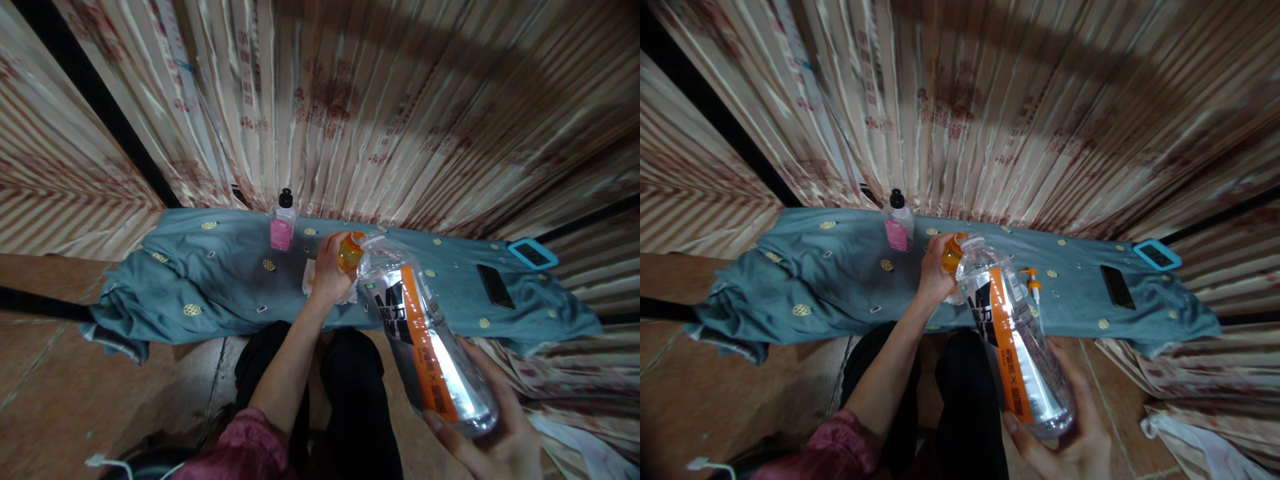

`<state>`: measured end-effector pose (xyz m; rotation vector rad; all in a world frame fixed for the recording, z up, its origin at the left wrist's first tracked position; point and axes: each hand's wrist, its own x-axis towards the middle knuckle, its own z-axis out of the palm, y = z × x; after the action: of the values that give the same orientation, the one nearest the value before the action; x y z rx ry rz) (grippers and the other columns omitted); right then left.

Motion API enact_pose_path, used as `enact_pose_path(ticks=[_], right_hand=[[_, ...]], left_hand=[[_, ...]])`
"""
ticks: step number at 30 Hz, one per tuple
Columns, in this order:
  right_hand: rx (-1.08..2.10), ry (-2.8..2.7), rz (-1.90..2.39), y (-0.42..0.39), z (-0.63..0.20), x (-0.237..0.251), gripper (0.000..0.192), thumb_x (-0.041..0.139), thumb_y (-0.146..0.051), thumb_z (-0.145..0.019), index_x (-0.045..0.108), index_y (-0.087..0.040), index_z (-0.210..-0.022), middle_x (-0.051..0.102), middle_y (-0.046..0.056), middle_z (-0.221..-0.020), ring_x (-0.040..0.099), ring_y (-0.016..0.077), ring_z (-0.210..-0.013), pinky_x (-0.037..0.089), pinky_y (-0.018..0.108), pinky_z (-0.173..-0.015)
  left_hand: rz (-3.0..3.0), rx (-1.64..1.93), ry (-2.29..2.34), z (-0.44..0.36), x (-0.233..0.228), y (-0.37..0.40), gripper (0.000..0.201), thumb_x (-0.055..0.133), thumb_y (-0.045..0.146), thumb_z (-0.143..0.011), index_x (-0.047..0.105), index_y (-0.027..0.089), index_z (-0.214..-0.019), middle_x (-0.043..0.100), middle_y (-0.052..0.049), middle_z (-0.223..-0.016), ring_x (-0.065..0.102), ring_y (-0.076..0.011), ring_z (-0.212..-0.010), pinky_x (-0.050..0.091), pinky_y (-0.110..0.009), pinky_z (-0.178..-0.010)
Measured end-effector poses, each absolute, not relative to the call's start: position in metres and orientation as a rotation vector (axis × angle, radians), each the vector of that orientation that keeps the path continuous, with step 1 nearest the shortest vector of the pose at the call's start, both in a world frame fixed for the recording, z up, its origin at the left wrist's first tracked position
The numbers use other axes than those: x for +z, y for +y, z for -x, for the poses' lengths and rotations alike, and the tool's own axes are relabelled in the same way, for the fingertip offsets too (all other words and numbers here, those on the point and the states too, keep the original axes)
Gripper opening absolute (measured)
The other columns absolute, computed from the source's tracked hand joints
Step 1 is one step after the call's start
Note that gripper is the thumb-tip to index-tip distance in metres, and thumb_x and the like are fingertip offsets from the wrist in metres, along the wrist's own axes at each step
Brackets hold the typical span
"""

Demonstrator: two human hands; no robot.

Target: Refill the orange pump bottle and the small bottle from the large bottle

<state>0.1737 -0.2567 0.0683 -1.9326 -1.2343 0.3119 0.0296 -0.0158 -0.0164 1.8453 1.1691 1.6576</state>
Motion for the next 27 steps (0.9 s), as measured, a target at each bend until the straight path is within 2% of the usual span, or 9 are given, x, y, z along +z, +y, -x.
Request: enact_pose_path(ticks=[7, 12, 17, 21, 27], right_hand=[[0.337, -1.155, 1.935, -0.253, -0.168, 0.067, 0.082, 0.078, -0.067, -0.066, 0.059, -0.025, -0.135, 0.061, 0.010, -0.141, 0.046, 0.0414, -0.141, 0.038, 0.059, -0.113], [0.350, -1.125, 1.926, -0.253, -0.166, 0.065, 0.085, 0.079, -0.064, -0.064, 0.059, -0.024, -0.136, 0.061, 0.011, -0.142, 0.045, 0.0406, -0.143, 0.039, 0.058, -0.114], [0.408, -1.065, 1.897, -0.254, -0.164, 0.064, 0.089, 0.081, -0.063, -0.063, 0.058, -0.024, -0.139, 0.056, 0.013, -0.148, 0.045, 0.0410, -0.143, 0.034, 0.061, -0.116], [0.402, -1.060, 1.922, -0.253, -0.163, 0.065, 0.094, 0.082, -0.063, -0.060, 0.057, -0.022, -0.142, 0.057, 0.014, -0.147, 0.045, 0.0404, -0.143, 0.037, 0.059, -0.115], [0.375, -1.100, 1.901, -0.253, -0.163, 0.063, 0.084, 0.080, -0.060, -0.063, 0.059, -0.023, -0.136, 0.059, 0.011, -0.144, 0.048, 0.0386, -0.140, 0.041, 0.056, -0.112]], left_hand=[[-1.854, 1.698, 1.145, -0.030, -0.017, -0.016, 0.051, 0.077, 0.014, -0.076, 0.053, 0.024, -0.121, 0.067, -0.009, -0.120, 0.067, -0.0253, -0.111, 0.056, -0.042, -0.097], [-1.873, 1.703, 1.110, -0.028, -0.016, -0.015, 0.050, 0.077, 0.016, -0.077, 0.053, 0.024, -0.121, 0.066, -0.010, -0.120, 0.066, -0.0254, -0.112, 0.056, -0.041, -0.097], [-1.854, 1.664, 1.148, -0.028, -0.015, -0.016, 0.048, 0.077, 0.020, -0.079, 0.053, 0.024, -0.121, 0.066, -0.008, -0.121, 0.066, -0.0247, -0.113, 0.055, -0.041, -0.099], [-1.848, 1.666, 1.170, -0.029, -0.015, -0.016, 0.048, 0.077, 0.020, -0.079, 0.053, 0.024, -0.121, 0.066, -0.008, -0.120, 0.066, -0.0240, -0.112, 0.055, -0.041, -0.098], [-1.867, 1.676, 1.140, -0.029, -0.017, -0.014, 0.050, 0.079, 0.029, -0.081, 0.052, 0.023, -0.122, 0.066, -0.009, -0.121, 0.066, -0.0239, -0.112, 0.055, -0.040, -0.098]])
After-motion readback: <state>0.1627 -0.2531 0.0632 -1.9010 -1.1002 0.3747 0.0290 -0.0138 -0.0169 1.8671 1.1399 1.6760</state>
